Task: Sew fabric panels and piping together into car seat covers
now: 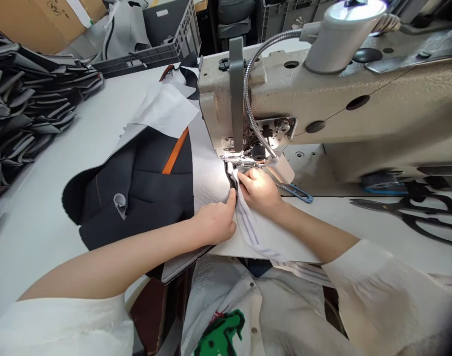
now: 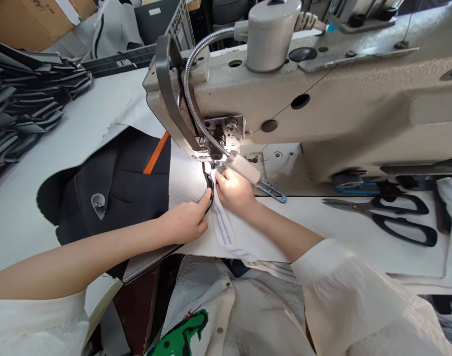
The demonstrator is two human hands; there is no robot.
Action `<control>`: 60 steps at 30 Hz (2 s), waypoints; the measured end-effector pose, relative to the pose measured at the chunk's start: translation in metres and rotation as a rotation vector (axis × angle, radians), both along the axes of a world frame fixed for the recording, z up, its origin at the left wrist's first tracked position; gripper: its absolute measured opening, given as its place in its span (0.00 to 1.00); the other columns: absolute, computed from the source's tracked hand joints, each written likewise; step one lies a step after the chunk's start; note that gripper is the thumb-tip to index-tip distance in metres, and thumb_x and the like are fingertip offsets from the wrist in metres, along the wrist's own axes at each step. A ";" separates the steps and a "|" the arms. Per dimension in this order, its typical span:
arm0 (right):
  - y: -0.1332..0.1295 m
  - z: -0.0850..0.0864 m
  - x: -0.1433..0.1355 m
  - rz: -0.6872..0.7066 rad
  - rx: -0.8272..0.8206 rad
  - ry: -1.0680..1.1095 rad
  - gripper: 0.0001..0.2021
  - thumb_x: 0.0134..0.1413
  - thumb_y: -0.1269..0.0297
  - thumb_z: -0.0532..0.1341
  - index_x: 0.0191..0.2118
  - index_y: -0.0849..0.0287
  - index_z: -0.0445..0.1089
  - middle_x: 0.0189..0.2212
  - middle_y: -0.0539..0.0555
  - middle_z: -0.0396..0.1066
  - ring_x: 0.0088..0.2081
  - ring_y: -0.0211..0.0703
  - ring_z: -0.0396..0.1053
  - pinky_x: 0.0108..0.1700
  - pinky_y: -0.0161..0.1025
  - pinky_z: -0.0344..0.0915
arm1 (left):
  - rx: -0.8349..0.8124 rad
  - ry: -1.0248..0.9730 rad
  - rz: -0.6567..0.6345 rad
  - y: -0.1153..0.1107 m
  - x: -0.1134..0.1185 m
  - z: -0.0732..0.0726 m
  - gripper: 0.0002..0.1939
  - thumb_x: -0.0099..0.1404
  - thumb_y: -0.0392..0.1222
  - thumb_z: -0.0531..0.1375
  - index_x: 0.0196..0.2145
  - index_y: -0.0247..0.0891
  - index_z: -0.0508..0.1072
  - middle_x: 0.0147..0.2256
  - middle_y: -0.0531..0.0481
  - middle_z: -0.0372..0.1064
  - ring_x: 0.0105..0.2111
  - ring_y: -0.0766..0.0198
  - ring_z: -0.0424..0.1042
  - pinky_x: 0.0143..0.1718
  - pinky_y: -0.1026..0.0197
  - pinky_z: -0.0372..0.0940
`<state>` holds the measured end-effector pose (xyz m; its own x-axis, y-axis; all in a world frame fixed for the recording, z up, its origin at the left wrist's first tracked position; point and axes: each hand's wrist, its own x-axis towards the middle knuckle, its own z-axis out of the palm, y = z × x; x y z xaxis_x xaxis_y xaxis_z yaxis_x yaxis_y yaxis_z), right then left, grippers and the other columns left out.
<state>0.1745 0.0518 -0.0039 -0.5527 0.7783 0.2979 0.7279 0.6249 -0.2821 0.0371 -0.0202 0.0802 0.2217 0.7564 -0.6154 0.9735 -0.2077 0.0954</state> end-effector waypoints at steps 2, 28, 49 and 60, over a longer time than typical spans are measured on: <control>-0.003 -0.002 0.001 0.012 -0.016 0.052 0.14 0.57 0.70 0.51 0.44 0.63 0.70 0.32 0.58 0.67 0.34 0.46 0.61 0.37 0.40 0.56 | -0.003 -0.033 0.008 0.000 -0.002 -0.002 0.40 0.60 0.40 0.46 0.66 0.25 0.35 0.40 0.35 0.73 0.39 0.44 0.73 0.34 0.52 0.65; 0.013 -0.022 0.007 0.089 0.012 0.168 0.15 0.60 0.68 0.51 0.49 0.67 0.68 0.33 0.61 0.67 0.36 0.47 0.67 0.41 0.41 0.67 | 0.121 -0.076 0.153 0.031 0.000 -0.012 0.38 0.60 0.40 0.47 0.66 0.28 0.39 0.41 0.36 0.73 0.41 0.47 0.74 0.36 0.53 0.66; 0.001 -0.001 0.008 0.081 0.011 -0.060 0.16 0.61 0.69 0.50 0.50 0.61 0.70 0.32 0.57 0.67 0.32 0.43 0.62 0.34 0.37 0.59 | 0.167 -0.278 0.099 0.023 -0.010 -0.019 0.26 0.67 0.34 0.41 0.62 0.27 0.52 0.42 0.37 0.73 0.40 0.54 0.74 0.39 0.56 0.67; 0.004 0.003 0.009 0.057 -0.108 0.083 0.20 0.62 0.67 0.47 0.55 0.61 0.65 0.32 0.57 0.68 0.33 0.44 0.64 0.33 0.38 0.59 | 0.293 -0.162 0.113 0.045 0.002 -0.024 0.25 0.66 0.35 0.41 0.58 0.26 0.58 0.42 0.38 0.72 0.41 0.54 0.73 0.38 0.56 0.66</control>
